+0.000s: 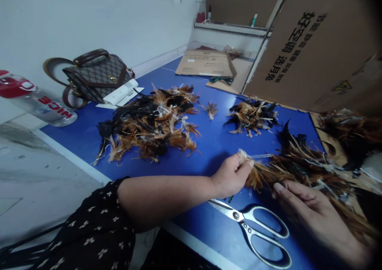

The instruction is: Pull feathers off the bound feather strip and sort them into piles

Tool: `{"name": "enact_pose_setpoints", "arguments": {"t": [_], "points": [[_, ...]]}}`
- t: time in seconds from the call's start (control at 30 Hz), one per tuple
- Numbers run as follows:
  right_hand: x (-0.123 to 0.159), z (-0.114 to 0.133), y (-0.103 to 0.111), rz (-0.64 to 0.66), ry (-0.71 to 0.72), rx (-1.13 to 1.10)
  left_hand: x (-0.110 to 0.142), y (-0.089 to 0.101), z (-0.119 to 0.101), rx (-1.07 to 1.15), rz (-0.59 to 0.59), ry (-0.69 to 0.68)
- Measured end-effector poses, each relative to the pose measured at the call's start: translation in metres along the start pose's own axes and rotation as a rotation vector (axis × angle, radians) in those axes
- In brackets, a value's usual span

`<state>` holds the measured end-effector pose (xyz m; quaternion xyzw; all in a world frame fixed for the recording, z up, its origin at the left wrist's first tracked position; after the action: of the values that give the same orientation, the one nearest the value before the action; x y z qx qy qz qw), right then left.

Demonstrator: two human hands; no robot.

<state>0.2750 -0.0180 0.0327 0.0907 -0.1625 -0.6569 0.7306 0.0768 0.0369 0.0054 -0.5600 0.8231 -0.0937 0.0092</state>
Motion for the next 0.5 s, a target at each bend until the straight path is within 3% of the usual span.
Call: {"name": "enact_pose_setpoints", "arguments": {"t": [0.13, 0.37, 0.5], "points": [[0.01, 0.003, -0.012, 0.079, 0.062, 0.087, 0.004, -0.004, -0.001, 0.102, -0.011, 0.039], [0.02, 0.015, -0.025, 0.022, 0.177, 0.181, 0.01, -0.014, -0.002, 0.261, 0.02, 0.13], [0.031, 0.04, -0.042, -0.023, 0.356, 0.259, 0.004, -0.003, -0.003, 0.264, -0.055, 0.159]]}}
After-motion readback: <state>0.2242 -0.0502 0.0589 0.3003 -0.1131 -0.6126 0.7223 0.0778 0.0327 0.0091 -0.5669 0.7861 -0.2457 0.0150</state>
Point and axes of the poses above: each hand's wrist, its own x-axis away from the middle knuckle, its own y-axis out of the back of the hand, z = x × y, the point moved 9 cm from there along -x, towards the middle knuckle, and after that the axes turned 9 degrees about -x, right-handed, at the moved point
